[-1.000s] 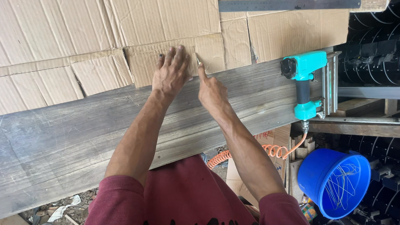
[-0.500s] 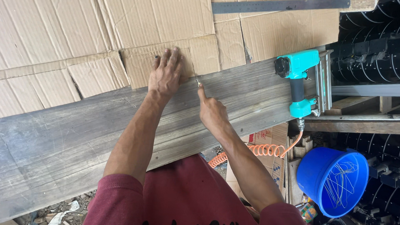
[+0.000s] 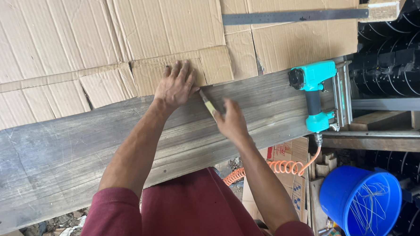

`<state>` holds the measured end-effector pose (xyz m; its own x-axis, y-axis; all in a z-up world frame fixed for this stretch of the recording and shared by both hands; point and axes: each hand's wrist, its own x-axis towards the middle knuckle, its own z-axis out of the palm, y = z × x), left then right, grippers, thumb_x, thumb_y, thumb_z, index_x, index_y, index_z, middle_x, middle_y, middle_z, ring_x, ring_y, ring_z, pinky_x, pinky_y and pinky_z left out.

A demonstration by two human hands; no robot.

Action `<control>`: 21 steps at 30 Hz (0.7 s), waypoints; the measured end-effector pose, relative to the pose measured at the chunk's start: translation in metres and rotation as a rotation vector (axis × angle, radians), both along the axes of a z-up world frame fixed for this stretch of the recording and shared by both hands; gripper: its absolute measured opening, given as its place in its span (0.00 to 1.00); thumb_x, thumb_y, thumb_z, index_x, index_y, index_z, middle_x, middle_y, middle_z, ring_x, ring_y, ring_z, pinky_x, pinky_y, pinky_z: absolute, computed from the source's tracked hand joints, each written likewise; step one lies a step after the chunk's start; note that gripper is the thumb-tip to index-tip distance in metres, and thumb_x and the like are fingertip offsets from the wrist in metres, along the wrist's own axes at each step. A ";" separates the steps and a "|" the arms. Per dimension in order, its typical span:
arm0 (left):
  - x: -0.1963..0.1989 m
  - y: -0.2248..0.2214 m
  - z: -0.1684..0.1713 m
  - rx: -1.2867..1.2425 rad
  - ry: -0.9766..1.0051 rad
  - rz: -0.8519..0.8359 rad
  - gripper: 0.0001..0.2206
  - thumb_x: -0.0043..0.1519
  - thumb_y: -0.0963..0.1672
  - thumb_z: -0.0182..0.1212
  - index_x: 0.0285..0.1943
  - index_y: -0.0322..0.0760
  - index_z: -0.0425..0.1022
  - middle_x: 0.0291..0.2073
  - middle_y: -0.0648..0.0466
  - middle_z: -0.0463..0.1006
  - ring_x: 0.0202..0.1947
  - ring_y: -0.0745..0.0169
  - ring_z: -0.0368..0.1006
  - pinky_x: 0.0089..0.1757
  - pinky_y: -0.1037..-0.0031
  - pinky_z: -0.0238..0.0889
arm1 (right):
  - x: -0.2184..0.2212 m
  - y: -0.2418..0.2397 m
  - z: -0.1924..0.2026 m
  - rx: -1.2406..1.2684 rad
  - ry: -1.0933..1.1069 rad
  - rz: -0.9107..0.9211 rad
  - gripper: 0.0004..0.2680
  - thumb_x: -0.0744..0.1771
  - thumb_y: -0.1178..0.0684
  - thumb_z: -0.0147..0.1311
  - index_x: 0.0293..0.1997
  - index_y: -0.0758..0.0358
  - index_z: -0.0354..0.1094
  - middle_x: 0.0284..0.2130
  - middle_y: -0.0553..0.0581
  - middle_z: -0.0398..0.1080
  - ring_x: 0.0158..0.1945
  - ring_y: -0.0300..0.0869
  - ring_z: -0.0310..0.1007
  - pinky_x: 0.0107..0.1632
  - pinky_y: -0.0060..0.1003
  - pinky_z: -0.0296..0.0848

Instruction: The person constructs a cardboard box by folding and cutting cardboard sheets, places a bubble-wrapped item inside, and secures the package with adhesive tape.

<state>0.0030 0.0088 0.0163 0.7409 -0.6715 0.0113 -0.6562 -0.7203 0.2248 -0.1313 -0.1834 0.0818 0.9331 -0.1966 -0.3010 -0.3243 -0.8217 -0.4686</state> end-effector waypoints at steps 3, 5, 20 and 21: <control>0.004 -0.001 -0.015 -0.177 -0.280 -0.011 0.24 0.70 0.56 0.49 0.68 0.42 0.70 0.61 0.38 0.71 0.61 0.33 0.70 0.53 0.48 0.65 | 0.046 0.006 0.019 0.810 -0.052 -0.572 0.27 0.68 0.48 0.59 0.71 0.71 0.47 0.56 0.73 0.68 0.59 0.63 0.71 0.54 0.61 0.74; 0.005 0.004 -0.004 -0.141 -0.231 -0.014 0.27 0.67 0.58 0.51 0.68 0.42 0.69 0.62 0.40 0.71 0.62 0.35 0.70 0.54 0.49 0.65 | 0.076 0.014 0.017 1.101 -0.074 -0.678 0.31 0.68 0.48 0.60 0.72 0.71 0.38 0.64 0.80 0.47 0.68 0.69 0.49 0.62 0.67 0.58; 0.022 0.007 0.039 -0.396 -0.325 0.103 0.13 0.64 0.48 0.59 0.56 0.49 0.78 0.51 0.51 0.81 0.50 0.49 0.79 0.43 0.62 0.75 | 0.125 -0.043 -0.077 1.667 -0.077 -0.712 0.07 0.65 0.59 0.64 0.46 0.62 0.75 0.46 0.59 0.77 0.56 0.52 0.74 0.68 0.58 0.59; 0.017 0.006 0.040 -0.408 -0.372 0.122 0.13 0.65 0.49 0.58 0.57 0.49 0.78 0.52 0.51 0.80 0.52 0.49 0.79 0.44 0.63 0.75 | 0.125 -0.040 -0.064 1.674 -0.079 -0.711 0.06 0.65 0.59 0.65 0.44 0.64 0.76 0.43 0.60 0.78 0.53 0.51 0.77 0.65 0.57 0.65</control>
<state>0.0200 0.0148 0.0568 0.7095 -0.4677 0.5272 -0.6619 -0.6991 0.2706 -0.0062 -0.2234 0.0175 0.8364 -0.0894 -0.5408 -0.3025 0.7475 -0.5914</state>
